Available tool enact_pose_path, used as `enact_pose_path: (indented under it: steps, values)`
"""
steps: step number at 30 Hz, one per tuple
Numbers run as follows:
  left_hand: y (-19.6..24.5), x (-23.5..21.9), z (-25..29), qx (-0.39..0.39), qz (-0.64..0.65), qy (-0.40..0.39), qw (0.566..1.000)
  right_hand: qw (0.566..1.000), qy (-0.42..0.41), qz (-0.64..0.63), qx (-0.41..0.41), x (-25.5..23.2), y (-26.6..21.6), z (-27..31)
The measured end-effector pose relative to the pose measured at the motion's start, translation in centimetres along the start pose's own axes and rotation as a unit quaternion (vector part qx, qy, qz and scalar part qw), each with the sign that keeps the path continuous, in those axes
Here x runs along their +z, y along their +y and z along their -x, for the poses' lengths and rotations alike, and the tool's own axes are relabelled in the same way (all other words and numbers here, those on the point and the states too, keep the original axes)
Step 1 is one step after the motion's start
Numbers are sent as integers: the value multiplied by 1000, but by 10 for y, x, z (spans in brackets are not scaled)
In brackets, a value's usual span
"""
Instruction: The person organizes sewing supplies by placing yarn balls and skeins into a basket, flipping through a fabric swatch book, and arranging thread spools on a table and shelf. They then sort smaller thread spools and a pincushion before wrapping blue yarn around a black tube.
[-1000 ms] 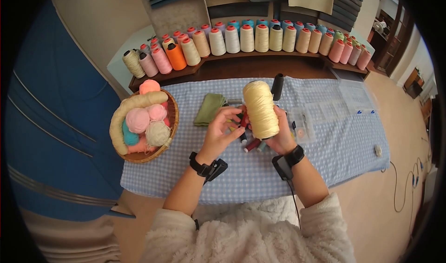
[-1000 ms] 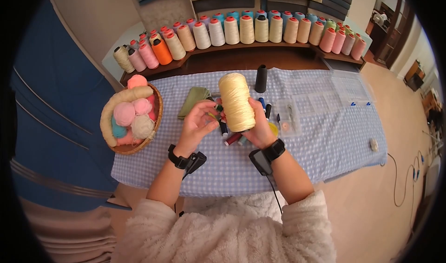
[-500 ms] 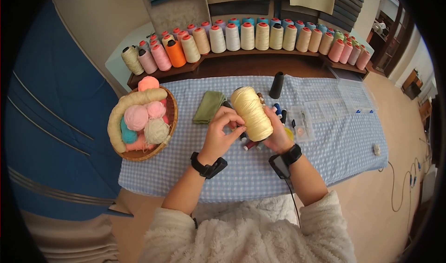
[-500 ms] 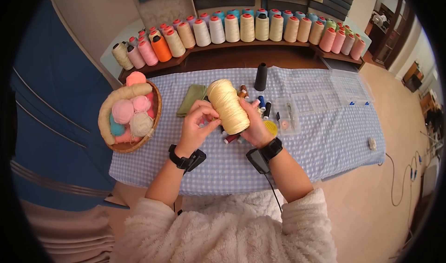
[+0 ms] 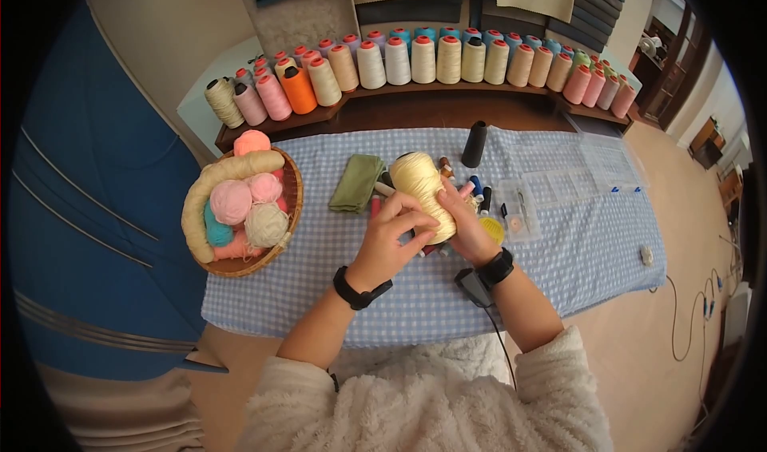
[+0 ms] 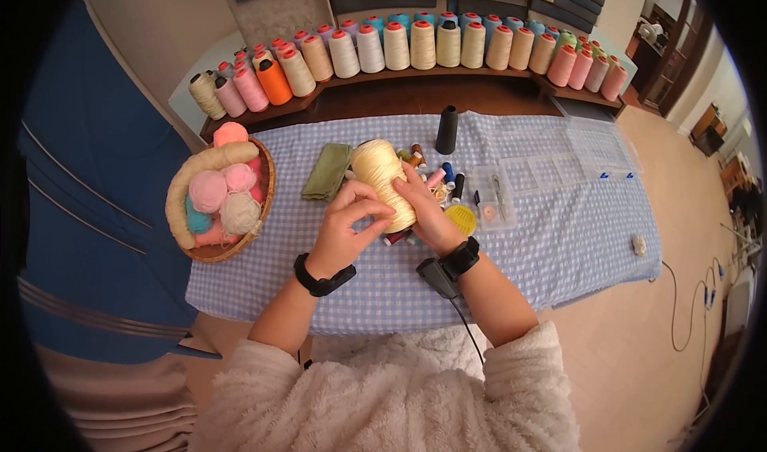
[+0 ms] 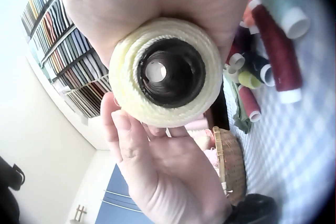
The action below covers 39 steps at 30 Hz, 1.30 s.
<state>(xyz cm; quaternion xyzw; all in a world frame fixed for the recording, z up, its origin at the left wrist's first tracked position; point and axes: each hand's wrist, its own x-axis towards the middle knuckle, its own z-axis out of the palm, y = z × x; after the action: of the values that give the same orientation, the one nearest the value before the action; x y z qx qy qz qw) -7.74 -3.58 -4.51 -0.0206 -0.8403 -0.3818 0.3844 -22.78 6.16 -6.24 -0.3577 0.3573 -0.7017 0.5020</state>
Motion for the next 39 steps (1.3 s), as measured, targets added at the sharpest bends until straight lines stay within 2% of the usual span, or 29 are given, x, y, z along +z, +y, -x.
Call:
enact_pose_path:
  steps: [3, 6, 11, 15, 18, 24, 27, 30, 31, 37, 39]
  values:
    - [-4, 2, 4, -34, -23, -23, 999, 999, 23, 29, -17, 1, 1, -1]
    - [-1, 2, 3, -58, 6, -13, 998, 998, 42, 26, -32, -1, 2, -1]
    - [-4, 2, 3, -51, 19, -27, 998, 995, 67, 40, -62, -6, 3, -3]
    - [-1, -2, 0, -48, 51, -63, 996, 992, 87, -44, -82, -5, 2, -5]
    - [3, -5, -1, -67, 86, -102, 989, 989, 102, -15, -106, -11, 4, -7]
    - [-4, -2, 3, -84, 140, -121, 979, 989, 98, -8, -107, -19, 8, -8]
    - [-13, -3, 12, -144, 220, -56, 963, 986, 109, 32, -126, -13, 4, -7]
    - [-22, -2, 7, -193, 248, 80, 946, 974, 128, 115, -146, -15, 7, -7]
    - [-26, -3, 6, -211, 211, 68, 952, 969, 124, 143, -156, -14, 7, -7]
    - [-29, 6, 3, -261, 285, 27, 922, 912, 102, 323, -231, -16, 22, -10]
    - [-30, 7, 3, -262, 301, 28, 917, 865, 94, 429, -244, -11, 15, -7]
